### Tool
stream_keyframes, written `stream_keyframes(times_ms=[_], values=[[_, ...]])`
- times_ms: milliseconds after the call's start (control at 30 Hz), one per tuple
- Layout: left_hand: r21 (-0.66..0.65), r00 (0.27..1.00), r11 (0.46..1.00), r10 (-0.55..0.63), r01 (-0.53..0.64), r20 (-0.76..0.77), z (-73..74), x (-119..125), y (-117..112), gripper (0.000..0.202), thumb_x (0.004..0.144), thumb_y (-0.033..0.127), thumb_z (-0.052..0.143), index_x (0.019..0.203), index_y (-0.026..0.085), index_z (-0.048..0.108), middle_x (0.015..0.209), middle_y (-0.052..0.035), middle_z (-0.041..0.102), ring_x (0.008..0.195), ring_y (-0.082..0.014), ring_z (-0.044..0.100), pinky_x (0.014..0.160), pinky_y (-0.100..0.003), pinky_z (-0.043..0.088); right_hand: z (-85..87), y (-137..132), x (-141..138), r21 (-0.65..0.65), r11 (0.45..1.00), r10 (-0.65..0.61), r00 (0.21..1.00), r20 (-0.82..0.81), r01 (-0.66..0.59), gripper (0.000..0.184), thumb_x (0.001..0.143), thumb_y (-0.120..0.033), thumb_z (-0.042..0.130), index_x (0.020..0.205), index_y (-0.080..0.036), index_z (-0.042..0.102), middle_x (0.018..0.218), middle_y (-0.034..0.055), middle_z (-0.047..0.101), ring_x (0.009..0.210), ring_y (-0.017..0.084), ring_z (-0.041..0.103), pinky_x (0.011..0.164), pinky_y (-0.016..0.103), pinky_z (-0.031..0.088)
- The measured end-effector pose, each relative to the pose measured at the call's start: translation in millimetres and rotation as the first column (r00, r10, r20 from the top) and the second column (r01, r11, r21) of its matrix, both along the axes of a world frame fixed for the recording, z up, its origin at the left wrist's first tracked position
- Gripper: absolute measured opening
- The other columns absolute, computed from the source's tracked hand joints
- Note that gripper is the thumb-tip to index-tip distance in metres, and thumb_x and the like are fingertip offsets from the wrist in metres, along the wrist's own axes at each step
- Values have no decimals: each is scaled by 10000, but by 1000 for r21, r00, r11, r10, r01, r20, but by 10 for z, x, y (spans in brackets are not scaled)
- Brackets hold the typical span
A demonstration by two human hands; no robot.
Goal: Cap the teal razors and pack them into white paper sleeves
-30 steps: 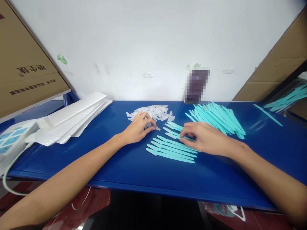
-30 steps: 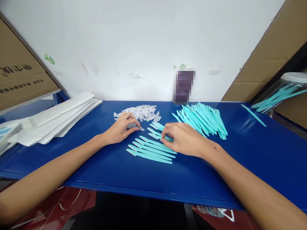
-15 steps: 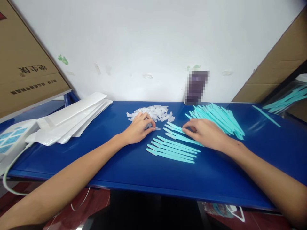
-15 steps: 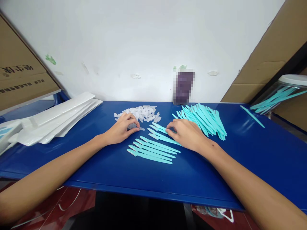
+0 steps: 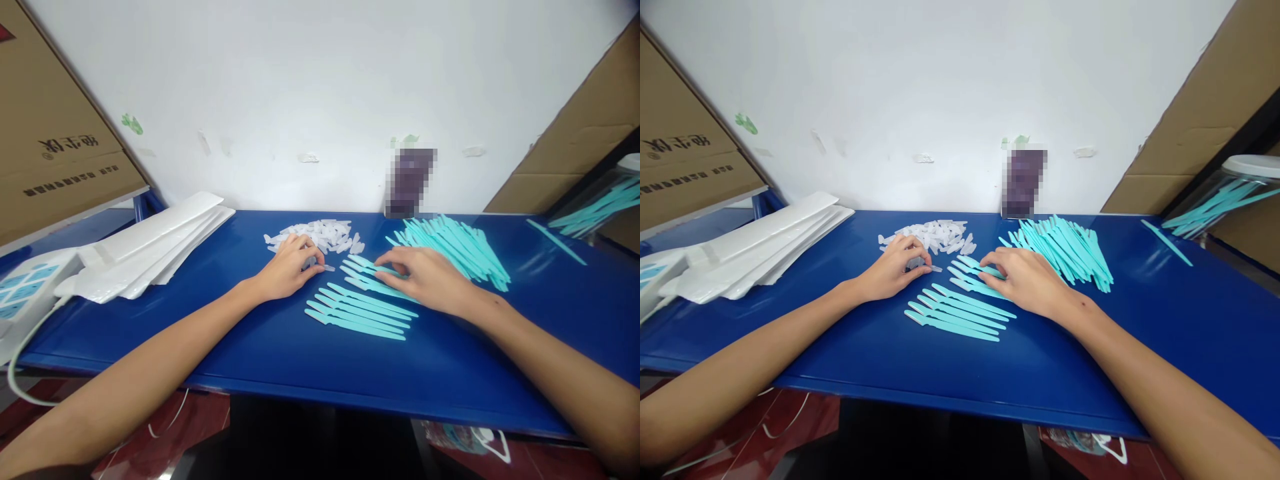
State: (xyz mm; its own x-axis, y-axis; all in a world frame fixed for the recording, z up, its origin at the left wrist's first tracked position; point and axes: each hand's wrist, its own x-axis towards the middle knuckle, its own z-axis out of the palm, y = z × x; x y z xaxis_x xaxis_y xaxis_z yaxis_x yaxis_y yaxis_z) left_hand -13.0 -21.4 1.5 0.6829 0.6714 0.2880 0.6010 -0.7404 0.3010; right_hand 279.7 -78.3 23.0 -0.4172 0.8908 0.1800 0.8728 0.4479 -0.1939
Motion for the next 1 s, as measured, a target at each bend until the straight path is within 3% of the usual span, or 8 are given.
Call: stream_keyframes(times_ms=[333,500,633,800,1000], values=[[3,1000,1000,3,-3,-5,-9,4,7,228,1011,405,527,1026,221,660,1073,-74,551,1010,-250,455,939,-426,394,-64,25,7,-8,999,41,999,0,-41,379,972,-478,514,1034,-195,758,729,36,641,624,177,567,557,297,354],[13,1000,1000,3,-3,-5,-9,2,3,210,1007,387,541,1018,216,662,1071,-76,558,1011,-247,461,943,-418,389,18,-52,-42,-12,996,86,995,-43,-86,312,967,-413,525,1001,-193,742,741,35,639,628,168,552,583,295,359],[37,999,999,-24,23,23,5,0,-10,201,1012,380,536,1012,213,649,1070,-68,599,1023,-235,486,944,-395,384,96,-108,-47,-99,985,141,990,-1,-140,242,924,-418,570,940,-215,703,788,29,632,627,169,535,578,299,347],[19,997,999,-51,50,56,40,23,-52,166,1020,344,529,999,218,636,1023,-29,686,990,-208,553,917,-370,358,106,-108,-25,-209,969,137,990,11,-132,254,961,-431,519,953,-225,668,888,46,640,701,186,576,625,305,392],[24,996,997,-81,80,42,51,45,-71,141,1012,293,541,980,215,653,989,-12,705,976,-198,566,900,-361,340,59,-88,-59,-180,979,95,995,12,-91,260,972,-445,519,943,-218,643,831,36,619,684,180,546,596,298,347]])
